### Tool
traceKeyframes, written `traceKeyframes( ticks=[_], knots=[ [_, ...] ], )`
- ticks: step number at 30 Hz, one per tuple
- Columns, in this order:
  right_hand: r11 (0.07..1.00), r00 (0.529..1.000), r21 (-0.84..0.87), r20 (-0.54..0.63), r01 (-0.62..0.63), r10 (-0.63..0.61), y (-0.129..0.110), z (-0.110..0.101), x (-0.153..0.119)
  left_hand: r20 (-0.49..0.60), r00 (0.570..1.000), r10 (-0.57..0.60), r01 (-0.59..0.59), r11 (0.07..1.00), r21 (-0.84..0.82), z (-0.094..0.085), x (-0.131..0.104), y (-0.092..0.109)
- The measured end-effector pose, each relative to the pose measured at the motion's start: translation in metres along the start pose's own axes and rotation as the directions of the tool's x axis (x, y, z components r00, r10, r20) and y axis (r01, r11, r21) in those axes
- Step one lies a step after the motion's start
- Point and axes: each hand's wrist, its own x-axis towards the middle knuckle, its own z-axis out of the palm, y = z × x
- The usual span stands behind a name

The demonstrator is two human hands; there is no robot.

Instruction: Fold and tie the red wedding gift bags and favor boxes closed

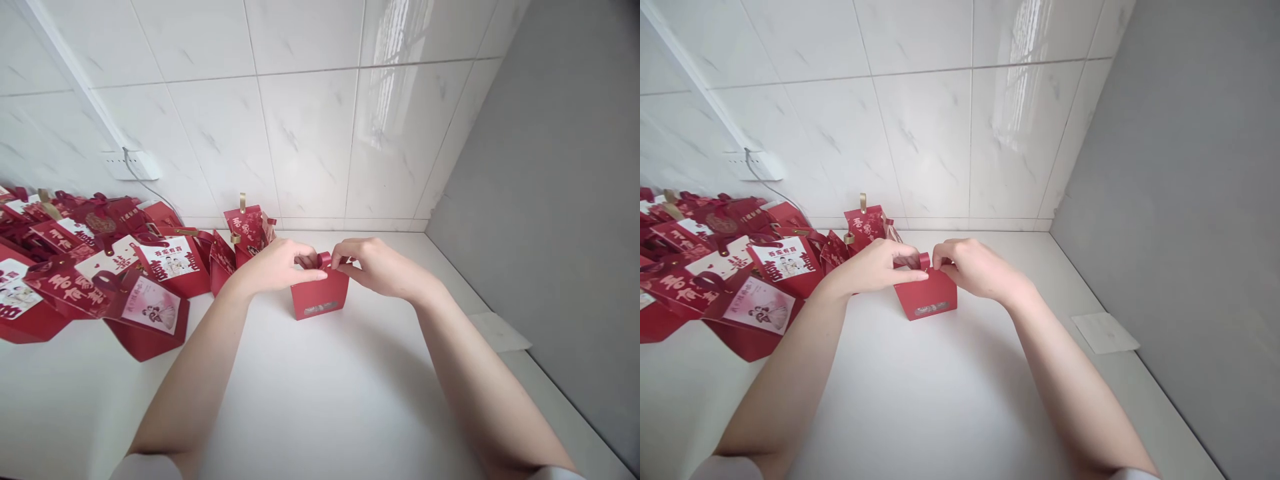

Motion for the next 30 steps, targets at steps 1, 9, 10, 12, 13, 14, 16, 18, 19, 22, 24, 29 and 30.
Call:
traceKeyframes(
  ticks=[1, 9, 10, 12, 13, 14, 16, 18, 19, 22, 24, 29, 30],
  knots=[
    [1.0, 1.0, 0.0, -0.003, 0.01, -0.01, 0.0, 0.0, 0.0, -0.026, 1.0, -0.014, 0.014, 1.0, 0.003, 0.001, 0.0, 0.001],
    [0.992, 0.992, 0.035, -0.028, 0.122, -0.121, -0.007, 0.001, -0.001, -0.066, 0.998, -0.015, 0.013, 0.999, -0.032, -0.002, 0.001, -0.005],
    [0.992, 0.992, 0.031, -0.031, 0.12, -0.119, -0.007, 0.0, -0.001, -0.058, 0.998, -0.016, 0.013, 0.999, -0.047, -0.003, 0.001, -0.005],
    [0.992, 0.992, 0.031, -0.036, 0.119, -0.118, -0.007, 0.0, -0.001, -0.053, 0.998, -0.021, 0.017, 0.997, -0.079, -0.004, 0.0, -0.005],
    [0.992, 0.992, 0.035, -0.04, 0.122, -0.121, -0.007, -0.001, -0.001, -0.057, 0.998, -0.023, 0.017, 0.996, -0.091, -0.004, 0.0, -0.005],
    [0.991, 0.991, 0.04, -0.044, 0.127, -0.125, -0.007, -0.001, -0.001, -0.06, 0.998, -0.024, 0.018, 0.995, -0.095, -0.004, -0.001, -0.005],
    [0.99, 0.99, 0.041, -0.046, 0.133, -0.131, -0.006, -0.001, -0.001, -0.04, 0.999, -0.023, 0.02, 0.998, -0.065, -0.005, -0.001, -0.006],
    [0.993, 0.993, 0.015, -0.032, 0.116, -0.116, -0.005, 0.0, -0.001, 0.032, 0.999, -0.022, 0.022, 1.0, 0.008, -0.006, 0.0, -0.01],
    [0.995, 0.995, -0.009, -0.018, 0.103, -0.103, -0.005, 0.0, -0.001, 0.071, 0.997, -0.024, 0.021, 0.999, 0.048, -0.007, 0.0, -0.012],
    [0.994, 0.997, -0.082, 0.024, 0.074, -0.072, -0.004, 0.002, 0.0, 0.121, 0.992, -0.031, 0.016, 0.992, 0.125, -0.007, 0.001, -0.017],
    [0.992, 0.997, -0.097, 0.027, 0.078, -0.076, -0.004, 0.002, 0.0, 0.12, 0.992, -0.038, 0.022, 0.99, 0.139, -0.007, 0.002, -0.019],
    [0.989, 0.991, -0.072, -0.019, 0.129, -0.131, -0.006, 0.003, 0.0, 0.136, 0.989, -0.058, 0.041, 0.991, 0.129, -0.005, 0.002, -0.018],
    [0.989, 0.991, -0.068, -0.019, 0.135, -0.136, -0.006, 0.003, 0.0, 0.14, 0.988, -0.057, 0.04, 0.992, 0.123, -0.005, 0.002, -0.017]
  ],
)
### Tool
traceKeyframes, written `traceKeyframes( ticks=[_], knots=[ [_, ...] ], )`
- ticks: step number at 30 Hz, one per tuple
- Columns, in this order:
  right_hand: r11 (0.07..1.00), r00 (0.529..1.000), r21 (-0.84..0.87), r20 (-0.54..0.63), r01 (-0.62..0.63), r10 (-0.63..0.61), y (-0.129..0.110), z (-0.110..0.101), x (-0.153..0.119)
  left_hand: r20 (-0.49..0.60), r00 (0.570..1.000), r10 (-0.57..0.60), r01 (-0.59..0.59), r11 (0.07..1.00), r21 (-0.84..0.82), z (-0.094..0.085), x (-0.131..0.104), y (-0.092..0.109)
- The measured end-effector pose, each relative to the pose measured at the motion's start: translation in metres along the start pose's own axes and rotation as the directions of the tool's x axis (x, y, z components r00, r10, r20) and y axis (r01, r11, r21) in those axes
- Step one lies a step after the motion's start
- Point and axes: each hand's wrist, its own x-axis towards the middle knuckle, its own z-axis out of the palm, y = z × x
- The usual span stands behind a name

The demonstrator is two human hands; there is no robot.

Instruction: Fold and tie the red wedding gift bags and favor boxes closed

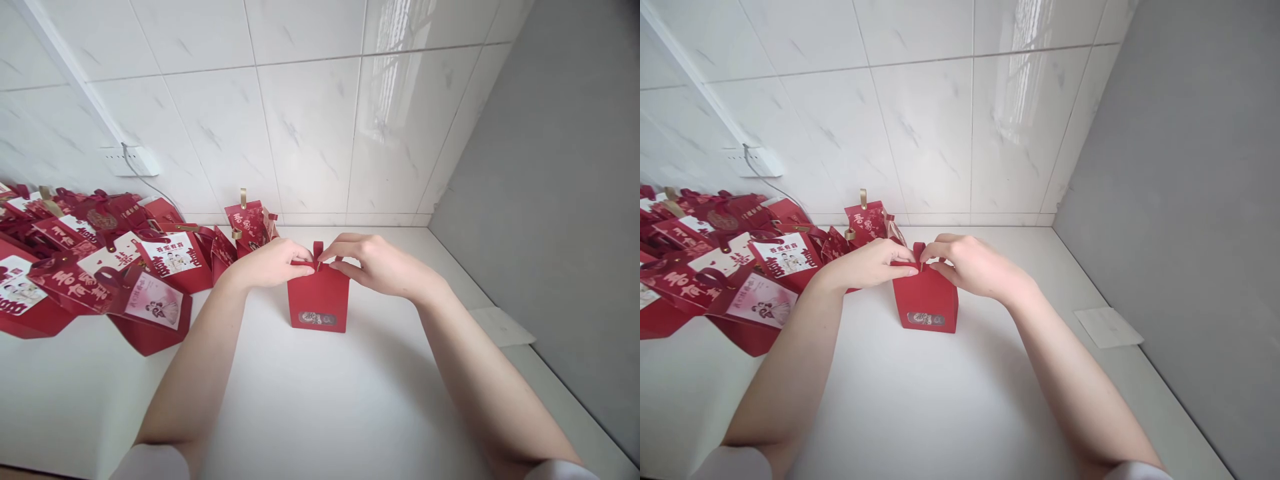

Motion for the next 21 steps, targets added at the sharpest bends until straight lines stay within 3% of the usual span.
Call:
traceKeyframes(
  ticks=[9, 21],
  knots=[
    [0.998, 0.994, 0.059, 0.108, -0.024, 0.018, -0.0013, -0.0029, -0.002, 0.069, 0.996, -0.054, 0.053, 0.998, 0.024, -0.0001, -0.002, 0.0017],
    [0.996, 0.988, 0.089, 0.155, -0.011, -0.003, -0.0097, -0.009, -0.0043, 0.015, 1.0, 0.013, -0.012, 0.995, -0.098, -0.0049, -0.0067, 0.0076]
  ],
)
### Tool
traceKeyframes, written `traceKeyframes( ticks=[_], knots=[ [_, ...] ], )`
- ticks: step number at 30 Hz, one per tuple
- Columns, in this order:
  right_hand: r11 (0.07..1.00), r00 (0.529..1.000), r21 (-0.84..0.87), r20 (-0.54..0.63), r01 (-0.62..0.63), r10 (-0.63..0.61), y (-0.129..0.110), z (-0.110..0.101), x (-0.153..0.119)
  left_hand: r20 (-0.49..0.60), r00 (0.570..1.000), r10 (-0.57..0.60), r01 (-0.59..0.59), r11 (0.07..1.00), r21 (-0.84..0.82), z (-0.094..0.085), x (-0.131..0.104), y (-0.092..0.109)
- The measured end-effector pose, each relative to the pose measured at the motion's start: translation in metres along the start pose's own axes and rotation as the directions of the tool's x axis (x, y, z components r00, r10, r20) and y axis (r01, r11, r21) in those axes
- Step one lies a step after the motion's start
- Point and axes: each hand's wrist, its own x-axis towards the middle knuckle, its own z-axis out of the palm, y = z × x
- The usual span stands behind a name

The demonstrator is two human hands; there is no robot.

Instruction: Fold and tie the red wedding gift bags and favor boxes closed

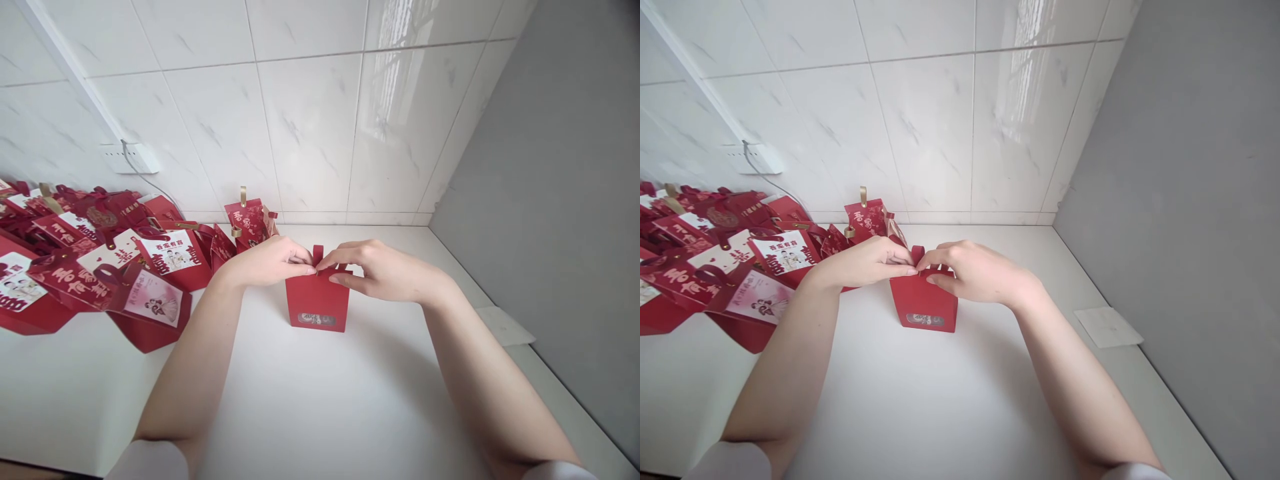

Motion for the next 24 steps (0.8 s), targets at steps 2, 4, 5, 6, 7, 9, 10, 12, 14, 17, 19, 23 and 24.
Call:
traceKeyframes(
  ticks=[2, 4, 5, 6, 7, 9, 10, 12, 14, 17, 19, 23, 24],
  knots=[
    [1.0, 1.0, 0.005, 0.01, -0.005, 0.005, -0.0001, -0.0005, -0.0004, 0.002, 1.0, -0.013, 0.013, 1.0, -0.002, 0.0003, 0.0001, 0.0004],
    [1.0, 1.0, 0.013, 0.019, -0.006, 0.006, 0.0001, -0.001, -0.0007, 0.006, 1.0, -0.025, 0.025, 1.0, -0.003, 0.0004, -0.0001, 0.0013],
    [1.0, 1.0, 0.016, 0.023, -0.01, 0.009, 0.0002, -0.0012, -0.0008, 0.01, 1.0, -0.027, 0.027, 1.0, -0.004, 0.0003, -0.0002, 0.0017],
    [1.0, 0.999, 0.018, 0.029, -0.016, 0.015, 0.0004, -0.0014, -0.0008, 0.012, 1.0, -0.027, 0.027, 1.0, -0.003, 0.0002, -0.0003, 0.0019],
    [1.0, 0.999, 0.02, 0.034, -0.024, 0.023, 0.0005, -0.0016, -0.0009, 0.013, 1.0, -0.023, 0.023, 1.0, -0.001, 0.0002, -0.0003, 0.0018],
    [0.999, 0.998, 0.025, 0.045, -0.043, 0.042, 0.0006, -0.0018, -0.0008, 0.015, 1.0, -0.014, 0.014, 1.0, 0.003, 0.0002, -0.0001, 0.0007],
    [0.998, 0.997, 0.028, 0.05, -0.053, 0.052, 0.0006, -0.0018, -0.0007, 0.015, 1.0, -0.009, 0.009, 1.0, 0.004, 0.0004, 0.0001, -0.0001],
    [0.997, 0.996, 0.038, 0.056, -0.07, 0.068, 0.0005, -0.0015, -0.0005, 0.017, 1.0, 0.0, 0.0, 1.0, 0.002, 0.0007, 0.0007, -0.002],
    [0.996, 0.995, 0.047, 0.061, -0.08, 0.077, 0.0006, -0.0009, -0.0004, 0.022, 1.0, 0.01, -0.01, 1.0, -0.002, 0.001, 0.0013, -0.0035],
    [0.996, 0.995, 0.044, 0.061, -0.083, 0.08, 0.001, 0.0004, -0.0005, 0.023, 0.999, 0.028, -0.028, 1.0, 0.01, 0.001, 0.0019, -0.0046],
    [0.996, 0.996, 0.034, 0.049, -0.081, 0.08, 0.0013, 0.0012, -0.0008, 0.011, 0.999, 0.03, -0.031, 0.999, 0.027, 0.001, 0.002, -0.0046],
    [0.998, 0.998, 0.019, 0.021, -0.061, 0.061, 0.002, 0.0023, -0.0009, -0.026, 0.999, 0.031, -0.032, 0.999, -0.03, 0.0019, 0.0017, -0.0032],
    [0.998, 0.998, 0.012, 0.015, -0.055, 0.055, 0.0021, 0.0025, -0.0007, -0.04, 0.998, 0.042, -0.046, 0.994, -0.095, 0.0024, 0.0017, -0.0025]
  ],
)
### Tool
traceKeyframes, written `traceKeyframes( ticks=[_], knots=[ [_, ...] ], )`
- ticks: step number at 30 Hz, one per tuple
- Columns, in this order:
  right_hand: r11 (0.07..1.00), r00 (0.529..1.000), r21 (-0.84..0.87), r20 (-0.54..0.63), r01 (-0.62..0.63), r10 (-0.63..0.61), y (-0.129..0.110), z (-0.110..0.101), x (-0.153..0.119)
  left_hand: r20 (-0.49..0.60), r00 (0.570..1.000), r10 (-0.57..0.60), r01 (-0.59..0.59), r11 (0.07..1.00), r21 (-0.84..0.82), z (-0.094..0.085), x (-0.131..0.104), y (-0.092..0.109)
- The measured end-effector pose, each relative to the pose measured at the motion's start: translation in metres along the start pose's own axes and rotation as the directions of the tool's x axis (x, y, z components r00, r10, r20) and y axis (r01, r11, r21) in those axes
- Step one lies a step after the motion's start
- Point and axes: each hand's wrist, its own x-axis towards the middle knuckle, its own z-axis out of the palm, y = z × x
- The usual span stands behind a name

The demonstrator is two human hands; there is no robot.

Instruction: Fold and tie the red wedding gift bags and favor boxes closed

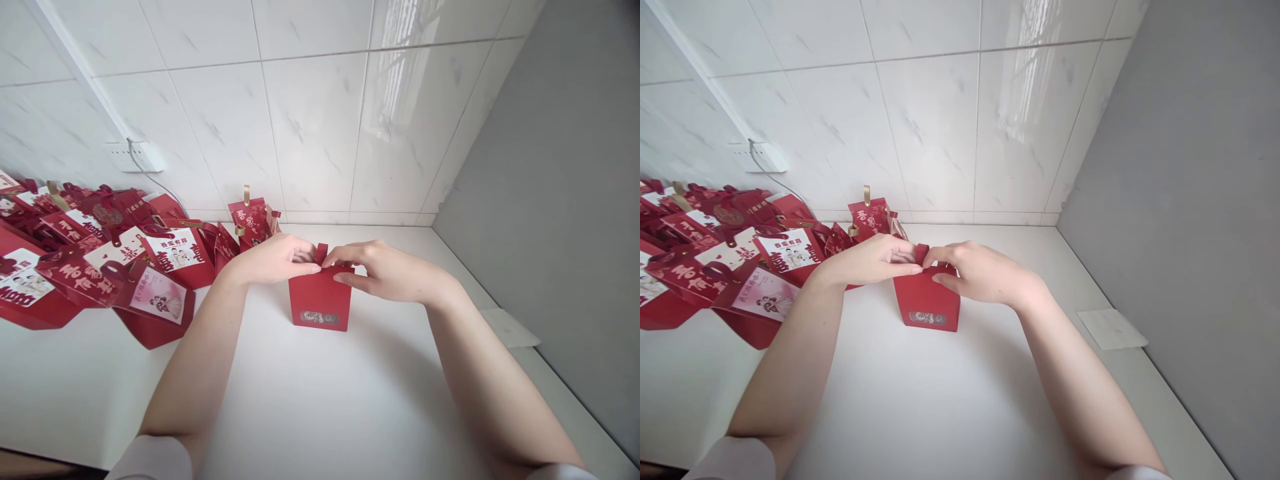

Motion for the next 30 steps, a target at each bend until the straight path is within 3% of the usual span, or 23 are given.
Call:
traceKeyframes(
  ticks=[3, 5, 11, 17, 30],
  knots=[
    [1.0, 1.0, -0.022, -0.022, 0.002, -0.003, 0.0004, 0.0014, 0.0012, -0.034, 0.999, 0.04, -0.046, 0.98, -0.193, 0.0011, 0.0, 0.0019],
    [1.0, 0.999, -0.01, -0.028, -0.016, 0.016, 0.0008, 0.0028, 0.0023, -0.038, 0.999, 0.036, -0.044, 0.975, -0.218, 0.001, -0.0003, 0.0025],
    [0.995, 0.995, 0.023, -0.031, -0.098, 0.098, 0.0035, 0.0058, 0.0046, -0.035, 0.997, -0.066, 0.061, 0.991, -0.12, -0.0026, -0.0029, 0.0021],
    [0.995, 0.995, -0.022, -0.034, -0.097, 0.096, 0.0032, 0.0054, 0.0053, -0.088, 0.995, -0.044, 0.04, 0.998, -0.046, -0.0007, -0.0015, 0.0056],
    [0.998, 0.996, -0.015, -0.07, 0.056, -0.056, 0.0017, 0.0019, 0.0023, -0.053, 0.998, -0.031, 0.037, 0.992, 0.119, 0.0003, 0.0011, 0.0036]
  ],
)
